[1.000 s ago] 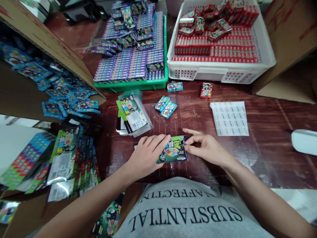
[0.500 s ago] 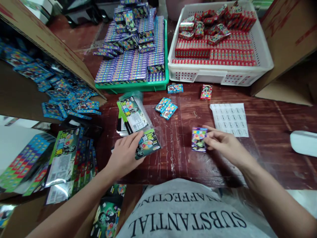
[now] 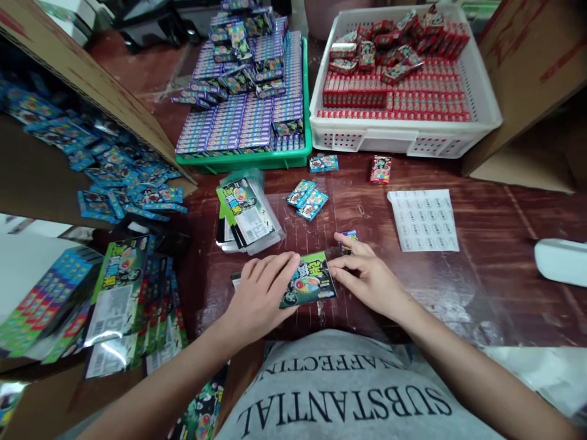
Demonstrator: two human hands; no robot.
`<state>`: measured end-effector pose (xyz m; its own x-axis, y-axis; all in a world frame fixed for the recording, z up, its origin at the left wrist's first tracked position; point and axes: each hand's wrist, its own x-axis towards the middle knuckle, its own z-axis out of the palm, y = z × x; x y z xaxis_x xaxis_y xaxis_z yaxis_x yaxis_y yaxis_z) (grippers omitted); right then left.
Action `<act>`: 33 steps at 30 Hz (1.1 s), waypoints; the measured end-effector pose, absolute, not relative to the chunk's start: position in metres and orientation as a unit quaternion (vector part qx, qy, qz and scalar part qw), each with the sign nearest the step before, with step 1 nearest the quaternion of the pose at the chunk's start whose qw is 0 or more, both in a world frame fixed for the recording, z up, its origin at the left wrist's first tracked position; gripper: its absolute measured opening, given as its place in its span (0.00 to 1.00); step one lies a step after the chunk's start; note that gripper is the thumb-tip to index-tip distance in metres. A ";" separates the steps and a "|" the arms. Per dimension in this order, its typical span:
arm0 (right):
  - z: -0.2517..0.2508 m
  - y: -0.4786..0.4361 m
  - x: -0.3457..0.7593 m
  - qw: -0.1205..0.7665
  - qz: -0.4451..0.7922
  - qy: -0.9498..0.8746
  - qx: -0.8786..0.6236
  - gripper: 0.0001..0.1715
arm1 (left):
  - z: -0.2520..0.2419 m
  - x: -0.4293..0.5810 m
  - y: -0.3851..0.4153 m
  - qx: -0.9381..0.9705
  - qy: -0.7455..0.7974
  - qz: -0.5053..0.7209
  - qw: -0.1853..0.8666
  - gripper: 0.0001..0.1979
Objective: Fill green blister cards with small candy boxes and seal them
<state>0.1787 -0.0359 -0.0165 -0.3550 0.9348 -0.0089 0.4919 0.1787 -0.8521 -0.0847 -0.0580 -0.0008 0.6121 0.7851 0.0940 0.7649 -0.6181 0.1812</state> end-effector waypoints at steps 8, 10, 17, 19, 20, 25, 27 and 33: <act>-0.033 -0.039 0.170 0.246 0.501 -0.688 -0.463 0.06 | 0.007 -0.074 -0.063 0.915 0.399 0.058 0.029 0.40; -0.034 -0.042 0.169 0.264 0.499 -0.686 -0.459 0.06 | 0.009 -0.071 -0.062 0.917 0.395 0.049 0.024 0.39; -0.025 -0.042 0.170 0.268 0.520 -0.657 -0.475 0.07 | 0.017 -0.066 -0.058 0.923 0.381 0.050 0.003 0.37; -0.022 -0.041 0.171 0.267 0.497 -0.666 -0.488 0.07 | 0.019 -0.066 -0.056 0.927 0.372 0.053 -0.014 0.37; -0.021 -0.041 0.171 0.270 0.488 -0.669 -0.491 0.06 | 0.020 -0.066 -0.055 0.928 0.369 0.054 -0.020 0.38; -0.016 -0.044 0.174 0.290 0.483 -0.664 -0.492 0.04 | 0.017 -0.067 -0.053 0.927 0.370 0.060 -0.004 0.38; -0.016 -0.046 0.177 0.292 0.480 -0.663 -0.495 0.03 | 0.013 -0.069 -0.053 0.927 0.371 0.060 0.012 0.40; -0.022 -0.057 0.189 0.296 0.480 -0.652 -0.506 0.05 | 0.002 -0.065 -0.055 0.930 0.362 0.040 0.052 0.42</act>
